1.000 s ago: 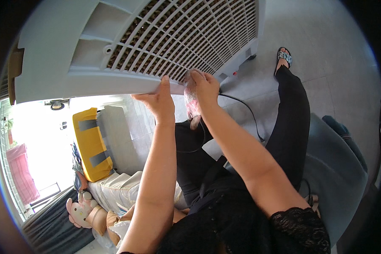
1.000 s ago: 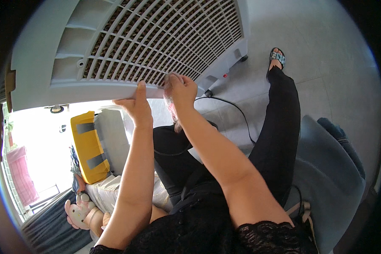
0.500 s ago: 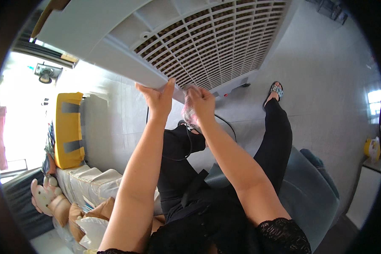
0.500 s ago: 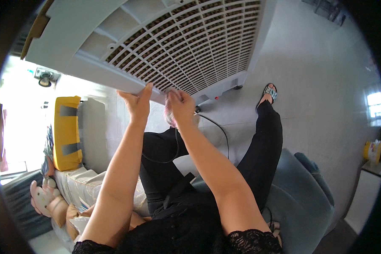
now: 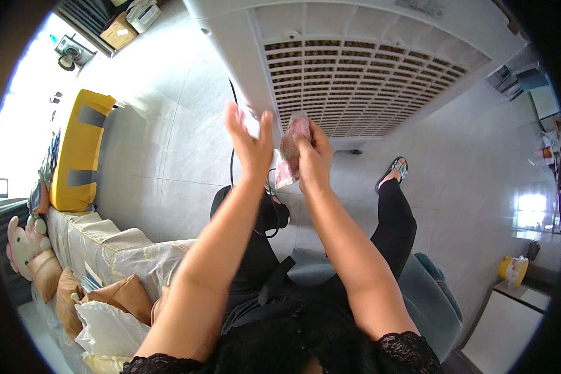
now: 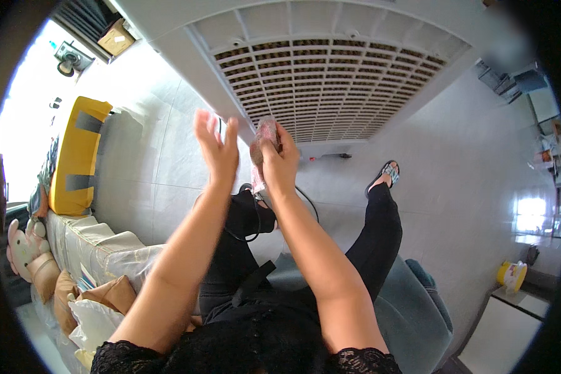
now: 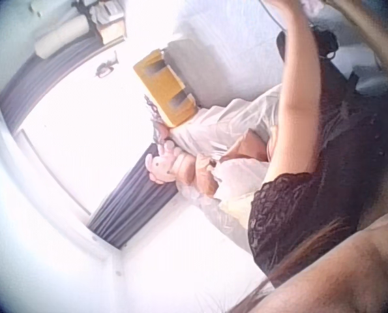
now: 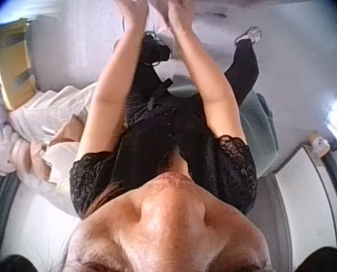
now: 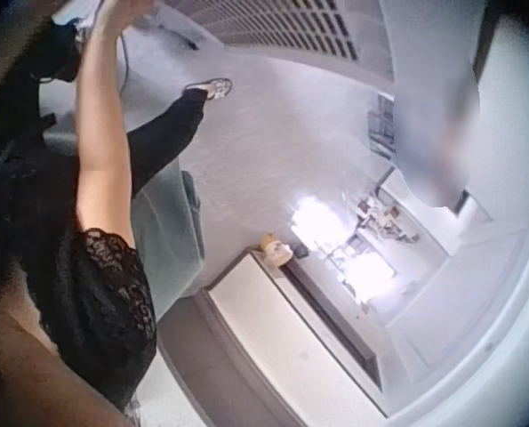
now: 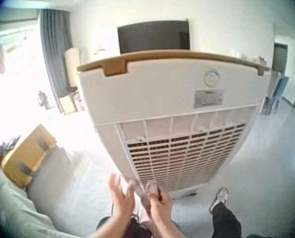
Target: The person sits on the floor and wipes the front grille of a portable air cooler with a cloth. They repeatedly rub the cloth across the grille surface, occasionally adjusting the cloth and repositioning their hands to reach different sections.
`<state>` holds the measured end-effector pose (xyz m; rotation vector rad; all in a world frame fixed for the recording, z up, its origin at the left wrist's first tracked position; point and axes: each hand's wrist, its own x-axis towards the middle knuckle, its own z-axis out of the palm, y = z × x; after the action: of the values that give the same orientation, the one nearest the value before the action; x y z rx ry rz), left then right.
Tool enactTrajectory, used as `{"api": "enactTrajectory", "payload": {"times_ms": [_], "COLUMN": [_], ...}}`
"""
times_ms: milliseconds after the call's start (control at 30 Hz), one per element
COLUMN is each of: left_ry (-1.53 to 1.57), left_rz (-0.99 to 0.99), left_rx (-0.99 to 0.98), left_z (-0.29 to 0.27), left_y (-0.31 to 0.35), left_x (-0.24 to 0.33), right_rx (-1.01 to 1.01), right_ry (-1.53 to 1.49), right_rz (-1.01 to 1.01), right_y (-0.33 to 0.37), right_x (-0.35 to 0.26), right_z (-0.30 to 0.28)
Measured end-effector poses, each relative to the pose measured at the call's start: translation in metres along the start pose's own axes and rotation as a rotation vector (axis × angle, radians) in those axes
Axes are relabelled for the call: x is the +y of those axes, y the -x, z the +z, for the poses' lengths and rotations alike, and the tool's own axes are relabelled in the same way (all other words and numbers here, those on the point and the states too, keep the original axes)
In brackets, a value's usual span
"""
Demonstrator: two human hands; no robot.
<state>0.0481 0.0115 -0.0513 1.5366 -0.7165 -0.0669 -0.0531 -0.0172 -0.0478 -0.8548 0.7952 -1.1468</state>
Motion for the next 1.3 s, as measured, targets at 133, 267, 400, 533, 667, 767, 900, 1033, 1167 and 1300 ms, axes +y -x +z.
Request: {"api": "enactTrajectory", "payload": {"times_ms": [133,267,400,533,667,767,900,1033,1167,1300], "left_ry": [0.454,0.702,0.752,0.640,0.623,0.665,0.565,0.673,0.592,0.706], "left_rz": [-0.330,-0.625,-0.564,-0.438,-0.405,-0.396,-0.468,-0.493,-0.567,-0.575], "left_rx": [-0.177,-0.202,-0.076,-0.001,-0.186,-0.221,-0.241,-0.183,-0.235,-0.253], "left_z": [0.020,0.012,-0.004,-0.002,-0.003,0.002,0.000,0.007,0.001,-0.003], "left_y": [0.066,0.065,0.037,0.029,0.023,0.017,0.002,-0.029,-0.075,-0.106], "left_x": [0.018,0.028,0.031,0.050,0.026,0.015,0.016,0.011,0.007,-0.003], "right_rx": [-0.216,-0.568,0.141,0.465,0.162,0.122,0.234,0.300,0.354,0.499], "right_ry": [-0.186,0.511,0.885,1.283,1.040,1.168,1.173,1.196,1.433,1.619], "right_rz": [0.145,0.032,-1.111,-1.547,-0.929,-0.941,-1.052,-0.995,-1.057,-1.091], "right_y": [0.021,0.009,-0.040,-0.118,-0.145,-0.153,-0.137,-0.118,-0.097,-0.071], "right_x": [-0.028,-0.071,-0.204,-0.357,-0.402,-0.404,-0.390,-0.380,-0.370,-0.347], "right_z": [-0.003,-0.022,-0.032,-0.067,-0.076,-0.086,-0.071,-0.066,-0.042,-0.016]}}
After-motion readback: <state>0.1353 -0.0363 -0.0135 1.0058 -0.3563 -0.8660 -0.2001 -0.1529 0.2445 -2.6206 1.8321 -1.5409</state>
